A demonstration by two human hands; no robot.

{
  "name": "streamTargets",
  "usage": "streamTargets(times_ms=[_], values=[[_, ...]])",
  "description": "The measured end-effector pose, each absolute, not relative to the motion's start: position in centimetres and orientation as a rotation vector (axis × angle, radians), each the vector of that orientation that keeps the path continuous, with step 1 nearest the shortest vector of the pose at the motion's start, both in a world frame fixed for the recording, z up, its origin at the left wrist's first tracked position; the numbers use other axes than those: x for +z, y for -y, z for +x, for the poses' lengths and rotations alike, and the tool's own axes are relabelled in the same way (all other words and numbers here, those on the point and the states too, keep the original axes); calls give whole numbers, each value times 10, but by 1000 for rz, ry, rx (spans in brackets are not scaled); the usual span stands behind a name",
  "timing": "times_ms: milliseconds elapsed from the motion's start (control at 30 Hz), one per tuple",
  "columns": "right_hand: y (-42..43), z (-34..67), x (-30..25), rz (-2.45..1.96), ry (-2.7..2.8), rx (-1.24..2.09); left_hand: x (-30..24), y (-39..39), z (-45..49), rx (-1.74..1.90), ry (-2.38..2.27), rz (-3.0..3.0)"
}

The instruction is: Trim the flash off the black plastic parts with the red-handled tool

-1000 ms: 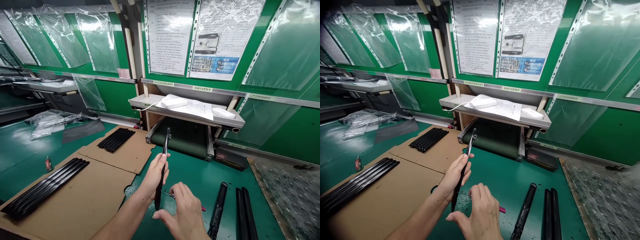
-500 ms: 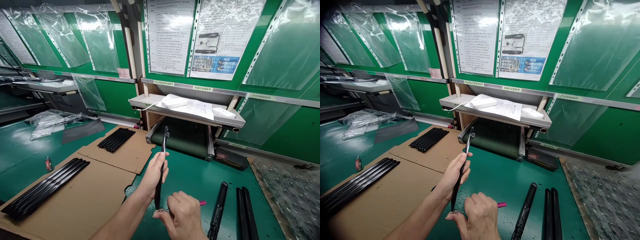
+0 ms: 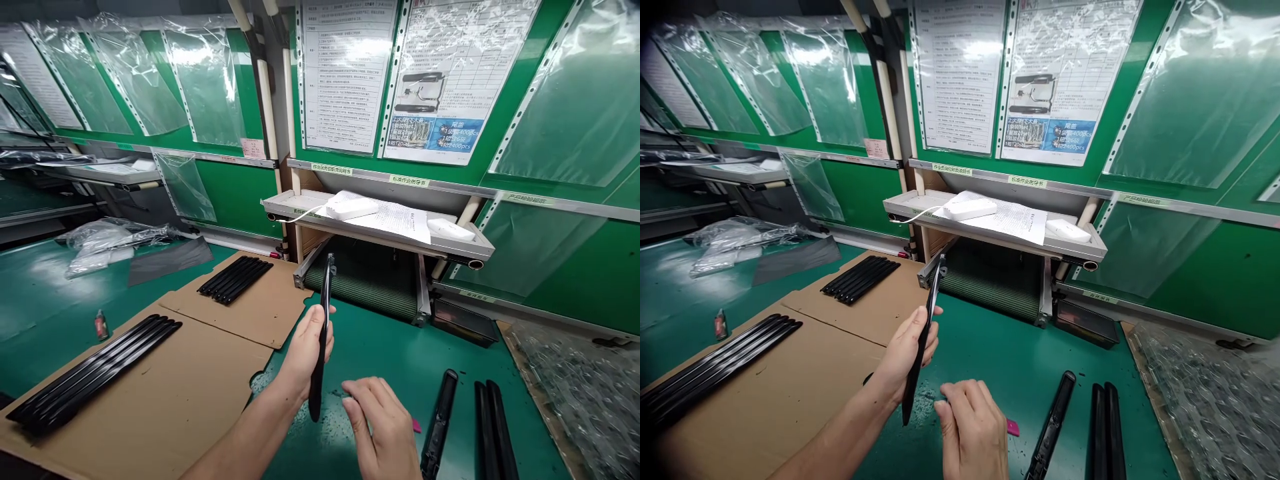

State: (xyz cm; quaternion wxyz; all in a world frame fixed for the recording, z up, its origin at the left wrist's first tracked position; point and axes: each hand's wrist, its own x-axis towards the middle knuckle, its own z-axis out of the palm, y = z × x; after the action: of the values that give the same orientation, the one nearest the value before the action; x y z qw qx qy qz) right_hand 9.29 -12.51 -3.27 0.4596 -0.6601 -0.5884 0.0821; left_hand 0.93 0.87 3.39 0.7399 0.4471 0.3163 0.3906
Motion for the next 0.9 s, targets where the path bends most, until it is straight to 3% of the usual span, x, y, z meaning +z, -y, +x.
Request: streamTargets(times_ms=[167,500,900], values=[[130,86,-39,-1553,1144,151,33,-8,13,880,-704,948],[116,86,-43,-1487,1134,-68,39,6,18,838,-722,816],[76,135,9,-1475,1083,-290,38,38,7,711,-938,549]])
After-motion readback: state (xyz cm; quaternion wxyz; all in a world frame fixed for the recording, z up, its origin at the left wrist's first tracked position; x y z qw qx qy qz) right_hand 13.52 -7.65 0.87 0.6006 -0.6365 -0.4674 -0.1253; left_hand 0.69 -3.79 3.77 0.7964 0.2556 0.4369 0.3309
